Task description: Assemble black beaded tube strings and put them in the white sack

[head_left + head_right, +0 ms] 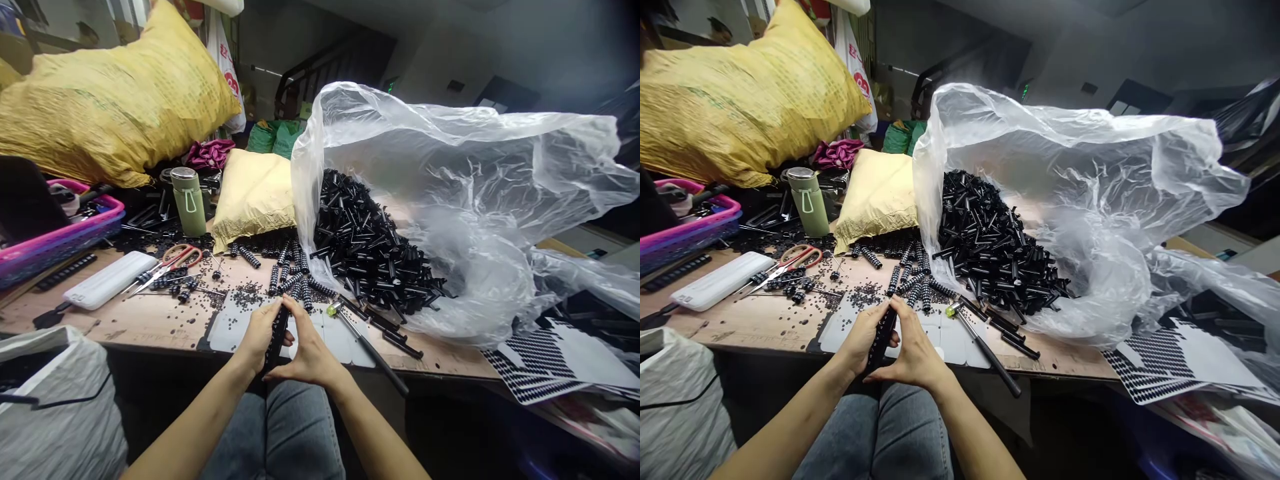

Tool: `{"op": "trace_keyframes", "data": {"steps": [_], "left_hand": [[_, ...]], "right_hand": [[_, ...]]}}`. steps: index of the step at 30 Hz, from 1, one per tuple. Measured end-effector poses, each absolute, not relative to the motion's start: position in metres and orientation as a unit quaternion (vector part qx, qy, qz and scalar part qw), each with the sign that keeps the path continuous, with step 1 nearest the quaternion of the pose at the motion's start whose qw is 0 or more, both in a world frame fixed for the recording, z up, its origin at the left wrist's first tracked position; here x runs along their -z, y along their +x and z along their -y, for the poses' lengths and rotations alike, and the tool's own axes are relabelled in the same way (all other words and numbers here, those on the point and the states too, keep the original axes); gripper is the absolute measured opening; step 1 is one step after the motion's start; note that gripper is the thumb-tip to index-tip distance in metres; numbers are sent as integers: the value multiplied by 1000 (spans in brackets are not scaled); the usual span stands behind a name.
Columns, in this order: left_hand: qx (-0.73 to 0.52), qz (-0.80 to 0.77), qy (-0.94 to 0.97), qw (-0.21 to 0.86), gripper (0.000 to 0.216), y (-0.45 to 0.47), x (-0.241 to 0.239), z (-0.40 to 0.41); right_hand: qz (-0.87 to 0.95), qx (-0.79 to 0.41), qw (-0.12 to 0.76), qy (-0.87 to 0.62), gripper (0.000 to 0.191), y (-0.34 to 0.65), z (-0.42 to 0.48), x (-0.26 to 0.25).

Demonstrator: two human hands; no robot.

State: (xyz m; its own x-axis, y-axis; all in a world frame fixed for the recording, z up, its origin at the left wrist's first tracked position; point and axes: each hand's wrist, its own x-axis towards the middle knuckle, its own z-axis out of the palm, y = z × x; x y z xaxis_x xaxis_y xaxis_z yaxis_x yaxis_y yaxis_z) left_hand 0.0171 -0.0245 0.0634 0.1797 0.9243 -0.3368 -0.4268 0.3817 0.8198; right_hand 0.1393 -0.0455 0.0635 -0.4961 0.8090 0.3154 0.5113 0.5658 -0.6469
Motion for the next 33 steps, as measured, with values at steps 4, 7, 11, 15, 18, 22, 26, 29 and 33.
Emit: {"op": "trace_keyframes", "data": {"steps": [4, 7, 11, 15, 18, 22, 26, 29, 33], "left_hand": [[-454, -431, 298, 721, 30, 18, -65, 24], [-424, -443, 301, 730, 29, 18, -64, 20], [-399, -464, 309, 728, 30, 18, -59, 15], [-403, -487, 439, 638, 34, 20, -36, 17], [-404, -495, 647, 416, 35, 23, -10, 25], [-294, -451, 816, 209, 40, 21, 14, 30], [-226, -406, 881, 89, 46, 12, 18, 26], [-200, -387, 899, 42, 43, 9, 15, 23], [-168, -381, 909, 4, 41, 7, 8, 19]], "right_hand": [[807, -263, 317, -425, 107, 141, 47, -56], [784, -272, 332, -449, 105, 139, 47, -55], [778, -283, 321, -460, 102, 137, 46, -55], [777, -223, 293, -511, 98, 134, 45, -38], [754, -138, 270, -583, 87, 137, 46, -19], [721, -66, 240, -646, 73, 176, 56, -6], [594, 74, 92, -796, 32, 245, 75, -12], [589, 12, 52, -806, 21, 271, 89, -24], [576, -145, 188, -782, 31, 251, 110, -43]]}}
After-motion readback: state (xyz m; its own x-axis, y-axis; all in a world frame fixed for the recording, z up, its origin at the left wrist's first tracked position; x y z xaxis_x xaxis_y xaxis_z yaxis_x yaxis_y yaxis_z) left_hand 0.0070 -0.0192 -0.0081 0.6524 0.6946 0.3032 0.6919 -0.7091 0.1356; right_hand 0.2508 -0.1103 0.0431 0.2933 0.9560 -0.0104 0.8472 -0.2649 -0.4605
